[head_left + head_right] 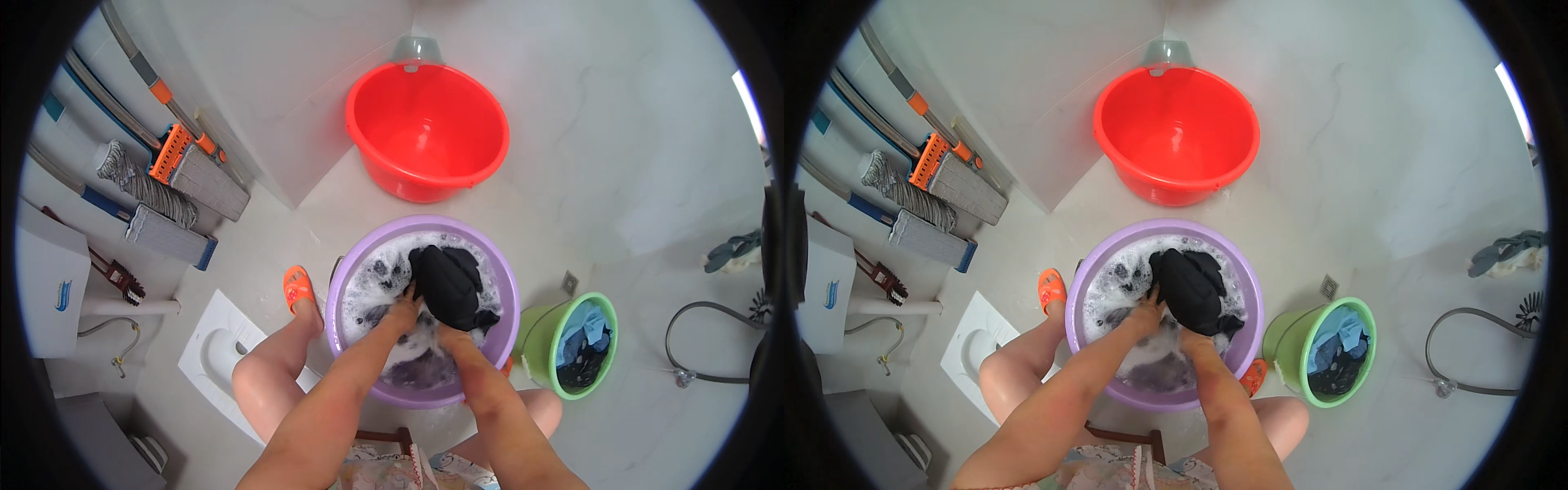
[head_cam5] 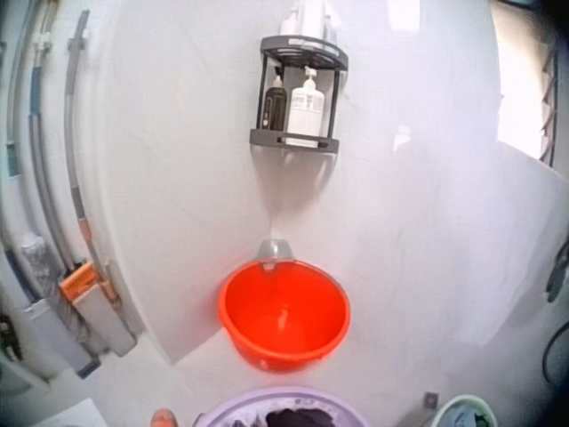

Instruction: The person hand-washes several garments in a purple basin filled with soapy water. They scrub and rinse a black garment, then a blue garment, and finally a dark garment, transferring each to a green bucket after washing.

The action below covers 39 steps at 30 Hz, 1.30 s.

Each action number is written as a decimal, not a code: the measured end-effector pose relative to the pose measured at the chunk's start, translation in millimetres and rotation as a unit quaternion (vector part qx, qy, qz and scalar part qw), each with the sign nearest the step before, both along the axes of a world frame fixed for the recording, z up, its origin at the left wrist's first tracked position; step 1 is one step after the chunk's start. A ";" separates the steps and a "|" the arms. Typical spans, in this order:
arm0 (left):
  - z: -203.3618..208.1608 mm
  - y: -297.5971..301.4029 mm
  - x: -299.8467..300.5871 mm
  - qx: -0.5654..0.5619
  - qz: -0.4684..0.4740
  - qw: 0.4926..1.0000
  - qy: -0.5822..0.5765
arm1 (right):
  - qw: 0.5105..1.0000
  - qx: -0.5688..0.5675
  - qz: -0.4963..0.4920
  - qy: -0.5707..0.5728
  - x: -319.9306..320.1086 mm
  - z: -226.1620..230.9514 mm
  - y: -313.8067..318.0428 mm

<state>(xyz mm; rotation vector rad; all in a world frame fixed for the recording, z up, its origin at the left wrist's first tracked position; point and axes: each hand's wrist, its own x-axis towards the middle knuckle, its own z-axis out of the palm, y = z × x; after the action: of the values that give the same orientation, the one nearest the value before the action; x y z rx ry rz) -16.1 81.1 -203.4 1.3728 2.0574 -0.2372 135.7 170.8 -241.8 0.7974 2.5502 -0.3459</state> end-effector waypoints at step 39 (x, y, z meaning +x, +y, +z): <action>43.2 -40.6 -32.8 0.122 0.171 0.904 -0.372 | 0.987 -0.123 -0.077 0.069 -19.5 205.3 -3.2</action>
<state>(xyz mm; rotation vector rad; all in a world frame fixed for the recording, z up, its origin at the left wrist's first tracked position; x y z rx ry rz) -48.9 40.5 -160.3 0.9811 1.6405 0.6278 116.2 167.5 -36.4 0.9030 2.5107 -0.7739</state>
